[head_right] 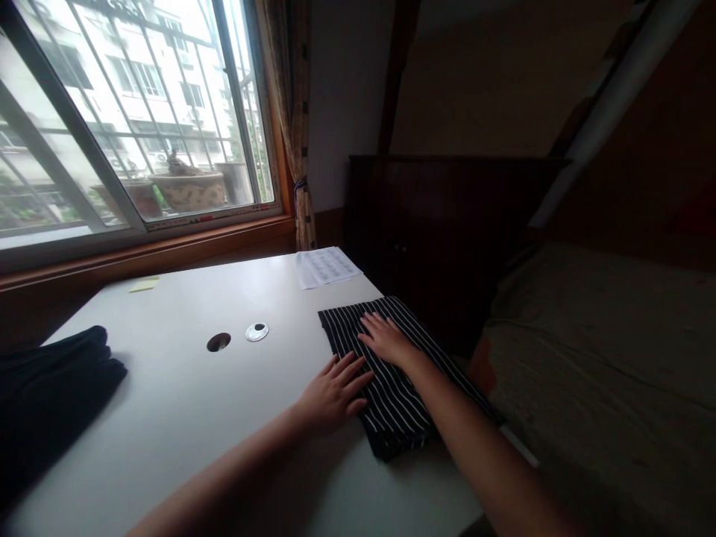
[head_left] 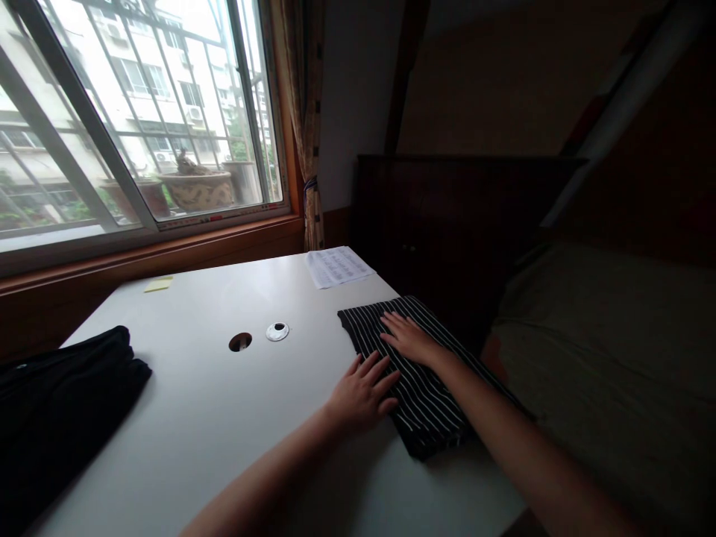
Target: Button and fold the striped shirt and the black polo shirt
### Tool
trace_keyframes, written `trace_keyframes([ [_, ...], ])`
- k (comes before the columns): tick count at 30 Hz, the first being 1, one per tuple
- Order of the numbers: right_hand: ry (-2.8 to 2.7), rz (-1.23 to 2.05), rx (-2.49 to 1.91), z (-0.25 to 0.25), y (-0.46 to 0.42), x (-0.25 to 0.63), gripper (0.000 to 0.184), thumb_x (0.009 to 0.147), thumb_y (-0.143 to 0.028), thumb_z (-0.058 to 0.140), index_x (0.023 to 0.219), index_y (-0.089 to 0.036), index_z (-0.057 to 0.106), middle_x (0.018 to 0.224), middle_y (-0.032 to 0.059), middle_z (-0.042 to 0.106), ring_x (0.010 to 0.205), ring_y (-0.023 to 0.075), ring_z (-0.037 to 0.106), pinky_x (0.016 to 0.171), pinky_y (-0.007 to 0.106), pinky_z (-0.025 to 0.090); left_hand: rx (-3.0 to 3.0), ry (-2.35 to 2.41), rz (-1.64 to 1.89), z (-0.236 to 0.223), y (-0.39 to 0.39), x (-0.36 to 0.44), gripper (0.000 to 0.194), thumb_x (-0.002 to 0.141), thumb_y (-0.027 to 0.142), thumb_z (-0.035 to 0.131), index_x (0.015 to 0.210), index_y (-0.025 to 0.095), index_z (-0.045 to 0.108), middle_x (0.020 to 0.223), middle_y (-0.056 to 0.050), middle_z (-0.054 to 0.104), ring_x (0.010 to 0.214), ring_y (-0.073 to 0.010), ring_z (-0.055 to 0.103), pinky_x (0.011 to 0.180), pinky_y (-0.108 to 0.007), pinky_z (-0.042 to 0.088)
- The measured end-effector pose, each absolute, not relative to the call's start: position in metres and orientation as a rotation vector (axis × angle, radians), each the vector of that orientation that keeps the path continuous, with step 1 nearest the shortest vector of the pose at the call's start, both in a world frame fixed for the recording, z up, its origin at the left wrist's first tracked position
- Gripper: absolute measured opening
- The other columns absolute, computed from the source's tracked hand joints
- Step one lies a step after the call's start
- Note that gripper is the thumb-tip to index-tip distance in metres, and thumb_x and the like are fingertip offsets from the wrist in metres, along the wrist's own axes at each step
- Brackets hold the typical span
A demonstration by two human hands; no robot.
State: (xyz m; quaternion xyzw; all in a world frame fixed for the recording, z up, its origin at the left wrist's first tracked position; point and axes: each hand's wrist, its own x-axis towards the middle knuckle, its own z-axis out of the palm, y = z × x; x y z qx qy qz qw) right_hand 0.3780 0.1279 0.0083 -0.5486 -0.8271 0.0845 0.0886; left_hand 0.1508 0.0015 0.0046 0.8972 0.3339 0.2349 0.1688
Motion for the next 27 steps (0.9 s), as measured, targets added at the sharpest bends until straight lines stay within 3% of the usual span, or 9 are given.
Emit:
trace_keyframes([
  [4, -2.433, 0.181, -1.753, -0.002, 0.153, 0.392, 0.062, 0.101, -0.057, 0.031, 0.154, -0.026, 0.039, 0.165, 0.0049, 0.027, 0.154, 0.0257, 0.018, 0.125, 0.048, 0.008, 2.532, 0.927, 0.655, 0.003, -0.009, 0.141, 0.057, 0.097, 0.048, 0.055, 0.151, 0.037, 0.042, 0.164, -0.003, 0.031, 0.154, -0.0289, 0.015, 0.125, -0.052, 0.008],
  [11, -2.343, 0.159, -1.914, 0.006, 0.183, 0.404, 0.062, 0.101, -0.055, 0.026, 0.155, -0.026, 0.036, 0.166, 0.0057, 0.025, 0.154, 0.0277, 0.017, 0.123, 0.056, 0.005, 2.663, 0.889, 0.625, 0.004, -0.025, 0.14, 0.054, 0.099, 0.056, 0.048, 0.15, 0.041, 0.042, 0.165, -0.004, 0.026, 0.154, -0.0357, 0.014, 0.122, -0.062, 0.013],
  [14, -2.341, 0.127, -1.909, 0.008, 0.186, 0.384, 0.065, 0.102, -0.054, 0.023, 0.155, -0.02, 0.036, 0.166, 0.0101, 0.026, 0.154, 0.0307, 0.014, 0.121, 0.061, 0.003, 2.786, 0.827, 0.586, 0.004, -0.039, 0.135, 0.055, 0.1, 0.058, 0.042, 0.152, 0.038, 0.04, 0.167, -0.004, 0.022, 0.154, -0.0372, 0.013, 0.12, -0.064, 0.018],
  [20, -2.54, 0.148, -1.646, -0.001, 0.171, 0.303, 0.067, 0.102, -0.056, 0.02, 0.156, -0.019, 0.035, 0.165, 0.006, 0.028, 0.154, 0.0219, 0.018, 0.124, 0.048, 0.008, 3.03, 0.719, 0.526, 0.009, -0.077, 0.121, 0.065, 0.101, 0.062, 0.036, 0.157, 0.03, 0.03, 0.166, -0.004, 0.024, 0.154, -0.0322, 0.017, 0.123, -0.055, 0.02],
  [27, -2.598, 0.17, -1.54, -0.001, 0.162, 0.25, 0.069, 0.102, -0.058, 0.021, 0.158, -0.018, 0.03, 0.165, 0.0081, 0.028, 0.154, 0.0241, 0.018, 0.124, 0.049, 0.008, 3.162, 0.564, 0.494, 0.002, -0.099, 0.119, 0.062, 0.102, 0.062, 0.032, 0.155, 0.03, 0.035, 0.166, -0.002, 0.024, 0.152, -0.0292, 0.025, 0.122, -0.055, 0.023],
])
